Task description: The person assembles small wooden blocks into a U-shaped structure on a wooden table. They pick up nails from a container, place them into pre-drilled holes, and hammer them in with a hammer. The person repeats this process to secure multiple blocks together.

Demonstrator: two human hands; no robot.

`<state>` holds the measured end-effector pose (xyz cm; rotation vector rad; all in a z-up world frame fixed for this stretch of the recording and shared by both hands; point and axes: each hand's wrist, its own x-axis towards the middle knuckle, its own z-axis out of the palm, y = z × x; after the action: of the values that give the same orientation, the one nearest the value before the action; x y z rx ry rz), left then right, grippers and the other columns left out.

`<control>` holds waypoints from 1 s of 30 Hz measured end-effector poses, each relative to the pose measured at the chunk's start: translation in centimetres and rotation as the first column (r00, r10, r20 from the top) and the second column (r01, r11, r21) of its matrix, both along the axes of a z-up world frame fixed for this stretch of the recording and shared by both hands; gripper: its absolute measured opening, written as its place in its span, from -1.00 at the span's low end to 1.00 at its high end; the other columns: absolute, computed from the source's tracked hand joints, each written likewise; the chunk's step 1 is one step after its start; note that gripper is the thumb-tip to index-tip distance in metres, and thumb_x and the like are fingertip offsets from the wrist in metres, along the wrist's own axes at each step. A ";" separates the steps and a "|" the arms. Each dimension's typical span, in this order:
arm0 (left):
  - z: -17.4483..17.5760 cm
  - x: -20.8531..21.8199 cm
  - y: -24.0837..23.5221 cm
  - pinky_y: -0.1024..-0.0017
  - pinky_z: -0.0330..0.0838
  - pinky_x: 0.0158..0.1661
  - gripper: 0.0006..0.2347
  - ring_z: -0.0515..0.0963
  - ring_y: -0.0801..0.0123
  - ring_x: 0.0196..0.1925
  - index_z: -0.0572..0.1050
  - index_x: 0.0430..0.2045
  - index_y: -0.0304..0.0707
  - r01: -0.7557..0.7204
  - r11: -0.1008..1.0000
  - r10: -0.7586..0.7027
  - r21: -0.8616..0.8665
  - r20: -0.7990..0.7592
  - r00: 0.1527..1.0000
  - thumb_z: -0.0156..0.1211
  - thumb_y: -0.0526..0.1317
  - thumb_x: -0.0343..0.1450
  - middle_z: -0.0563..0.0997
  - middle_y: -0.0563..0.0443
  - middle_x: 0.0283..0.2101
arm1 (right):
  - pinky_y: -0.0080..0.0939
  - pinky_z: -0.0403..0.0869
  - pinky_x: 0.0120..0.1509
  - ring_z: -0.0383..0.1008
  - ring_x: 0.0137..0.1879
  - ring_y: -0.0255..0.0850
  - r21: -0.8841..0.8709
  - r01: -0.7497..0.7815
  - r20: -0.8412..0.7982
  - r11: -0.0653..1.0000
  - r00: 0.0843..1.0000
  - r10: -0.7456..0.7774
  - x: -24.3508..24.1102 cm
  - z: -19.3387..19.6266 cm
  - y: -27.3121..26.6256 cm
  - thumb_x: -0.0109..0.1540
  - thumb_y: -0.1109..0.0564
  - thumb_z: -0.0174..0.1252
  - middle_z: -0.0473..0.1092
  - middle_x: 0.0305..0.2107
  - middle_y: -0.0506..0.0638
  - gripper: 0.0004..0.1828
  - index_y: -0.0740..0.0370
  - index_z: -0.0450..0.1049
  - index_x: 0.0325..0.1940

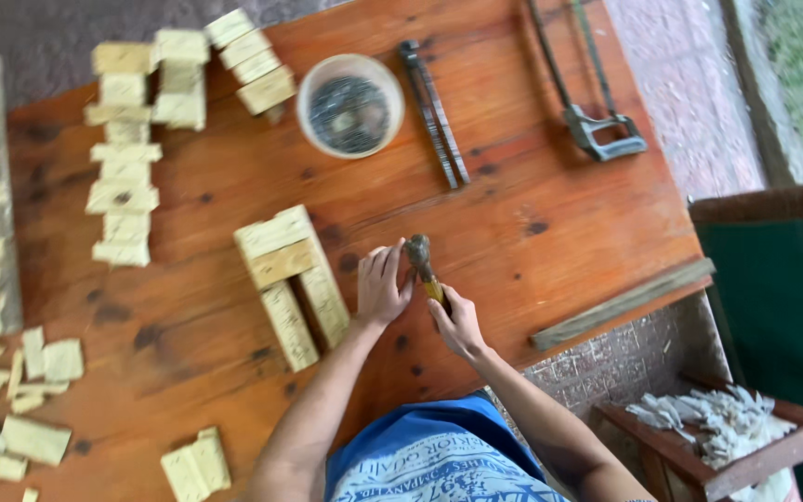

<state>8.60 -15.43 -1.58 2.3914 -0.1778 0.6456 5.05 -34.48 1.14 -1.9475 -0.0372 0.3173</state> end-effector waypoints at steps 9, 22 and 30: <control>-0.1 5.6 -7.7 0.03 0.18 0.34 -0.56 0.44 0.00 0.32 0.51 0.10 -0.33 0.039 0.982 -0.021 0.182 -0.097 0.995 0.13 0.04 0.47 0.54 -0.21 0.14 | 0.11 0.45 -0.32 0.54 -0.33 0.24 -0.252 0.178 0.393 0.951 0.917 -0.068 10.8 0.4 -7.1 0.21 0.16 0.26 0.49 -0.47 0.25 -0.73 0.28 0.51 -0.03; -0.4 6.0 -8.1 0.02 0.15 0.38 -0.57 0.41 0.07 0.38 0.53 0.10 -0.22 0.045 0.970 -0.004 0.240 -0.168 0.986 0.17 0.04 0.44 0.51 -0.14 0.23 | -0.09 0.45 -0.07 0.45 -0.13 -0.03 -0.488 0.490 0.755 0.723 0.652 0.068 28.3 -7.2 -8.2 0.07 0.08 0.37 0.57 -0.17 0.02 -0.48 0.29 0.55 0.10; -0.3 6.3 -8.2 0.03 0.15 0.37 -0.59 0.41 0.07 0.36 0.55 0.08 -0.20 0.039 0.976 -0.003 0.213 -0.171 0.985 0.18 0.03 0.44 0.52 -0.12 0.20 | -0.05 0.39 -0.11 0.43 -0.12 0.03 -0.544 0.527 0.757 0.654 0.644 0.111 30.0 -7.8 -6.7 0.08 0.10 0.37 0.56 -0.09 0.09 -0.46 0.31 0.54 0.13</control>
<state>14.89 -23.63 -1.89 2.6354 -0.2091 0.4276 35.06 -41.16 -6.67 -2.7413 -0.2216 -0.8282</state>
